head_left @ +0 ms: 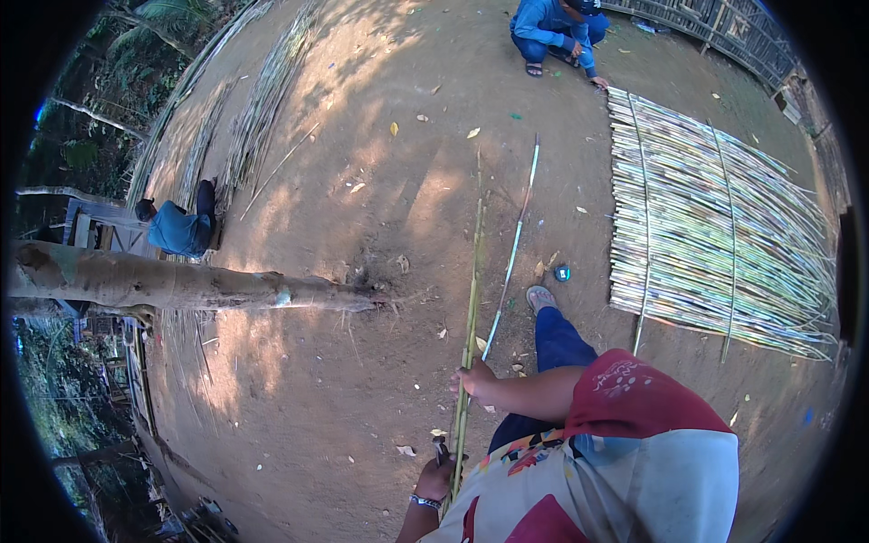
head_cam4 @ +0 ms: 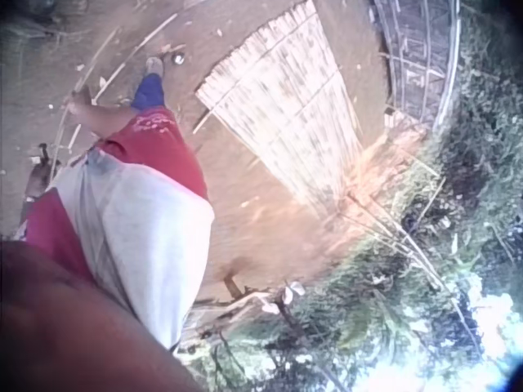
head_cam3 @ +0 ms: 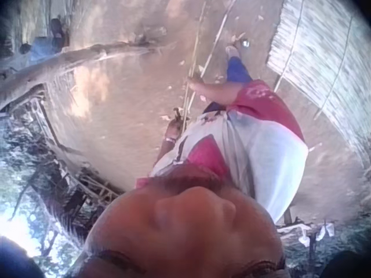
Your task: The person sits on the ground and weaves a bamboo mat by interlacing thin bamboo strips. They use a hammer to secure the strips and occasionally adjust the mat's position. Another person is visible in the background working on a similar mat.
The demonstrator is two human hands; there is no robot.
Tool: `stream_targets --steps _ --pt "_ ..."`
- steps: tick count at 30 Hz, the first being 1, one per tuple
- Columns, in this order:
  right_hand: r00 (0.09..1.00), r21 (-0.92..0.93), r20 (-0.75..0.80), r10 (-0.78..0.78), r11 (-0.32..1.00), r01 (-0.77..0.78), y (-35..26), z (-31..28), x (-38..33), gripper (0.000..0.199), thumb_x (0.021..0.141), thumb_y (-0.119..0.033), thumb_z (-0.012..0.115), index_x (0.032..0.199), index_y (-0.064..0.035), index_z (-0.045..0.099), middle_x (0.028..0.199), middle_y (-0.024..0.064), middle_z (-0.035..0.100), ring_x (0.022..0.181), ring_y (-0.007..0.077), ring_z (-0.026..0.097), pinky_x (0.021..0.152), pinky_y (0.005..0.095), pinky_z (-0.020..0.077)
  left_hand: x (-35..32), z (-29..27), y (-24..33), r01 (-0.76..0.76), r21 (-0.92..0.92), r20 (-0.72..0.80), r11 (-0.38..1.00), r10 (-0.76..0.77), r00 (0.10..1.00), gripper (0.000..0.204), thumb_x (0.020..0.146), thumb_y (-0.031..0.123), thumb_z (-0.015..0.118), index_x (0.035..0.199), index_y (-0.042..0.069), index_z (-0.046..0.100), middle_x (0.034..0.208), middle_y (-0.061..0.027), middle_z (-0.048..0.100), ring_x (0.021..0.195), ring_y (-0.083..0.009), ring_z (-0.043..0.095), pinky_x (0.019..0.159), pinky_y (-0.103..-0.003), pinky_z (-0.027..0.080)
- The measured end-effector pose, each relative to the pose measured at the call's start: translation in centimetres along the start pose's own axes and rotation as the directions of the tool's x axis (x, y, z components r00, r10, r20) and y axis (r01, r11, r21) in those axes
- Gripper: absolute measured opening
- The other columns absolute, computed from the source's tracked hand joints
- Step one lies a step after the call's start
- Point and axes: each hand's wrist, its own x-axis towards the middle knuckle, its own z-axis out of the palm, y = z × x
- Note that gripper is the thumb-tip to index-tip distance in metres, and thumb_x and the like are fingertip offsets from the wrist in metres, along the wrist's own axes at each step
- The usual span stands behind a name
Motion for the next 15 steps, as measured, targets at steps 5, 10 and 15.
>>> stream_targets --steps 5,10,15 --pt "0.998 0.087 -0.004 -0.056 0.995 0.056 -1.5 0.9 1.4 0.027 0.102 -0.01 0.049 0.123 -0.0042 0.032 0.104 0.0173 0.062 0.077 0.0286 0.07 0.06 0.0416 0.0621 -4.9 -3.0 -5.2 -0.224 0.447 0.066 0.866 0.218 0.974 0.04 0.099 0.041 0.053 0.108 0.007 0.072 0.073 -0.0044 0.06 0.067 -0.0152 0.055 0.066 -0.034 0.046" --pt "0.995 0.06 -0.051 -0.09 0.994 0.093 0.2 3.8 3.6 0.012 0.101 -0.006 0.047 0.11 -0.0047 0.039 0.092 0.0129 0.057 0.068 0.0245 0.066 0.054 0.0396 0.0565 -10.0 -4.0 -8.8 0.031 0.318 -0.052 0.948 -0.015 0.999 0.04 0.098 0.039 0.052 0.105 0.004 0.071 0.077 -0.0077 0.066 0.074 -0.016 0.061 0.069 -0.035 0.048" --pt "0.89 -0.369 -0.362 -0.276 0.92 0.135 3.8 5.6 4.0 0.025 0.095 -0.02 0.058 0.108 -0.0025 0.046 0.089 0.0205 0.063 0.082 0.0372 0.067 0.07 0.0512 0.052 -13.4 -3.6 -8.7 -0.276 0.685 0.003 0.674 0.376 0.926 0.028 0.102 0.026 0.053 0.113 0.002 0.062 0.092 -0.0154 0.065 0.088 -0.029 0.063 0.078 -0.036 0.05"
